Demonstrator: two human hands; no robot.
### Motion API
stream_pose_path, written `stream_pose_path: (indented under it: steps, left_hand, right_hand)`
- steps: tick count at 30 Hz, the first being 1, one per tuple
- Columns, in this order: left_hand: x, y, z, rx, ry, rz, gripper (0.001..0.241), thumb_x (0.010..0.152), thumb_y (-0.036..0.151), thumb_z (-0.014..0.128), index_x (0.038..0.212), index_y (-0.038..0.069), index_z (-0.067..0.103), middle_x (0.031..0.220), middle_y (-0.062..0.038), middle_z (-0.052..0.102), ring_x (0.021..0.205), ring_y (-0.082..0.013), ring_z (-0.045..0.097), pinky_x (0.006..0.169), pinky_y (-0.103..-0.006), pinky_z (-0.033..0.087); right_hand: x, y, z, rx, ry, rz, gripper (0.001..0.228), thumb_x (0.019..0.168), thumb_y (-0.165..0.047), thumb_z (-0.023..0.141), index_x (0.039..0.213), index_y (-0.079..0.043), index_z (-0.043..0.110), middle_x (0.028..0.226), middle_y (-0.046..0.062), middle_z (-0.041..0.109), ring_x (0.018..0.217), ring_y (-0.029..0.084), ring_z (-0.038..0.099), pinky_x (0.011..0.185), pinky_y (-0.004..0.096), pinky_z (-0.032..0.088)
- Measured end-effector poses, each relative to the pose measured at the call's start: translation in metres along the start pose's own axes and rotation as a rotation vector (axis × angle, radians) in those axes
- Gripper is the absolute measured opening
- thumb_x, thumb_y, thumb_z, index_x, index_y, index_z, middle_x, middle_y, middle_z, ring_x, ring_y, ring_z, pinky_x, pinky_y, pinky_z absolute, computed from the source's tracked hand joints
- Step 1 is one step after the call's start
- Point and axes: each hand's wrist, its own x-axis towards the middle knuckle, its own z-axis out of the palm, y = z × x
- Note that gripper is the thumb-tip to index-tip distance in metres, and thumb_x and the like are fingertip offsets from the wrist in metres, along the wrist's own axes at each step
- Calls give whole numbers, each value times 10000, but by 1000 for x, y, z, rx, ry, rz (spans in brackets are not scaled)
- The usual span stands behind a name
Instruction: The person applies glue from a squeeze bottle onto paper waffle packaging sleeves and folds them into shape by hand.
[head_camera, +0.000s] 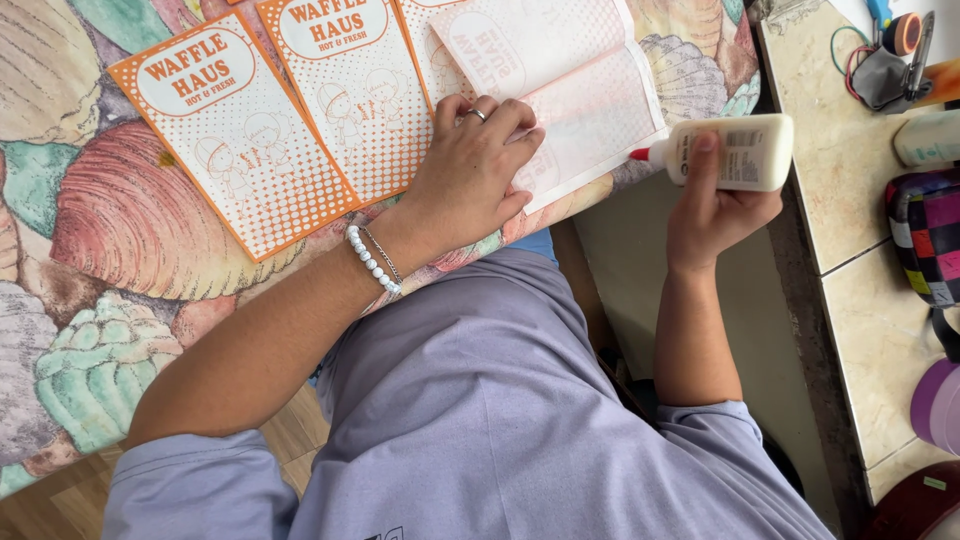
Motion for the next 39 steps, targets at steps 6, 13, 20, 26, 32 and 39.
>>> stream_pose_path:
  steps: [6, 13, 20, 26, 32, 39]
  left_hand:
    - [0, 1, -3, -15, 10, 3, 508, 732, 297, 780, 1194, 100, 699, 1205, -36, 569, 1065, -268, 526, 980, -474, 333]
    - [0, 2, -3, -6, 5, 6, 530, 729, 310, 795, 1208, 105, 697, 1210, -33, 570, 1068, -264, 526, 974, -471, 333]
    - [1, 1, -5, 6, -9, 14, 542, 727, 351, 818, 1198, 119, 682, 1211, -25, 570, 1051, -260, 527, 971, -464, 333]
    - [1, -2, -3, -49, 1, 42, 585, 737, 342, 848, 1239, 88, 689, 1225, -77, 568, 1111, -304, 538, 1134, -565, 249]
    - [8, 4, -22, -152, 48, 188, 659, 693, 172, 929, 1276, 9, 670, 1301, -180, 522, 1257, -368, 498, 1131, -552, 395]
    - [11, 20, -46, -23, 118, 606, 144, 993, 99, 633, 1085, 68, 739, 1200, -138, 680, 1199, -302, 635, 1155, -558, 370]
  right_hand:
    - [-18, -12, 5, 25, -96, 0, 238, 1008, -132, 779, 863, 6, 651, 811, 109, 699, 719, 228, 703, 618, 327, 577]
    - [6, 17, -4, -18, 28, -55, 244, 983, -145, 814, 951, 65, 694, 873, 187, 745, 755, 280, 747, 613, 351, 615]
    - [19, 30, -7, 3, 120, -37, 246, 974, -123, 812, 999, 66, 657, 929, 189, 724, 836, 281, 726, 655, 406, 643]
    - [29, 40, -21, 121, 171, 203, 309, 957, -253, 804, 1067, -14, 641, 900, 133, 718, 768, 225, 703, 551, 345, 573]
    - [60, 19, -60, 653, 230, 859, 577, 808, -409, 698, 1273, -74, 635, 1012, 111, 732, 659, 179, 642, 533, 256, 474]
    - [57, 46, -114, 667, 312, 924, 479, 729, -108, 789, 1191, -96, 662, 1053, 67, 744, 836, 195, 687, 642, 247, 474]
